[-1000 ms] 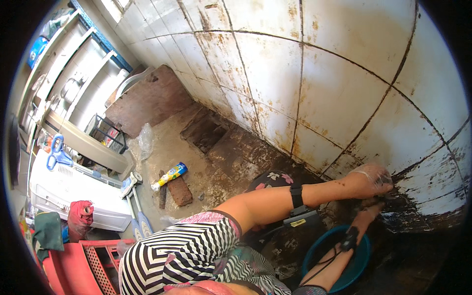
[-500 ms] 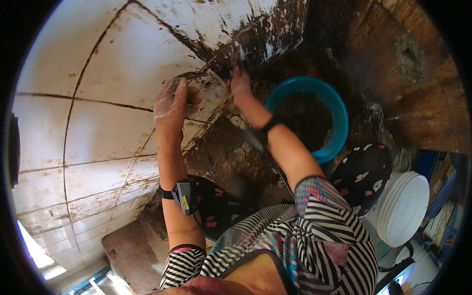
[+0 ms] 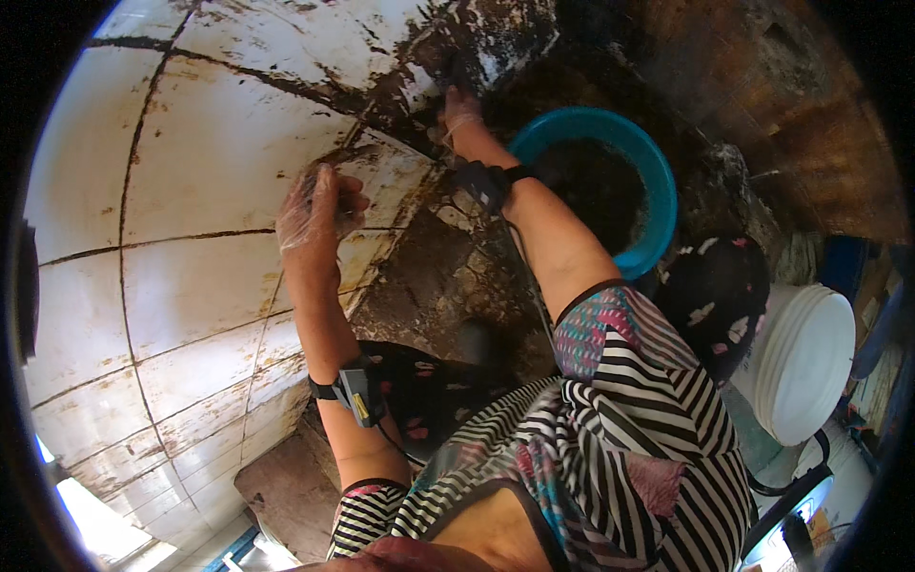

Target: The person scrapes a dark, dirty substance from a tiled wall using a metal scraper. They repeatedly dip the scraper into a blue bucket of water to clean it and continue removing the material from the wall surface.

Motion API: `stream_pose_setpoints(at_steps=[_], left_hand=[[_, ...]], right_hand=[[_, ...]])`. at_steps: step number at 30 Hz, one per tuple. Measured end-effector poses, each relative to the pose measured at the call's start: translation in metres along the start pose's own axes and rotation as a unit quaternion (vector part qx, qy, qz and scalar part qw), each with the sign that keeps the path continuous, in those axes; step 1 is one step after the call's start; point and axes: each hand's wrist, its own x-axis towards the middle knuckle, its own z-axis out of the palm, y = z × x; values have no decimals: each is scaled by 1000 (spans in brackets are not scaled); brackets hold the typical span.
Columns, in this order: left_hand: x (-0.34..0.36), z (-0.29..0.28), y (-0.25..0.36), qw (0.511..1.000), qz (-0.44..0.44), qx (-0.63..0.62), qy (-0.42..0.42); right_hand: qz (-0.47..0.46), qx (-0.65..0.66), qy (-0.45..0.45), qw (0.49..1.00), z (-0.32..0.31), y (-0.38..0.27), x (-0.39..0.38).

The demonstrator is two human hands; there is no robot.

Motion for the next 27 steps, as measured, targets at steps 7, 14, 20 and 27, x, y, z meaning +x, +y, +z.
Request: stream_pose_setpoints(at_steps=[7,14,20,27], left_hand=[[11,9,0,1000,-7,9,11],[3,17,-1,999,-19,21,32],[-1,14,5,999,-31,29,9],[15,22,-2,1000,-20,-4,10]], right_hand=[[-104,-70,11,992,21,40,-14],[-37,-3,-23,999,31,70,8],[81,109,-15,991,13,34,-3],[5,-21,-15,1000,11,39,-13]])
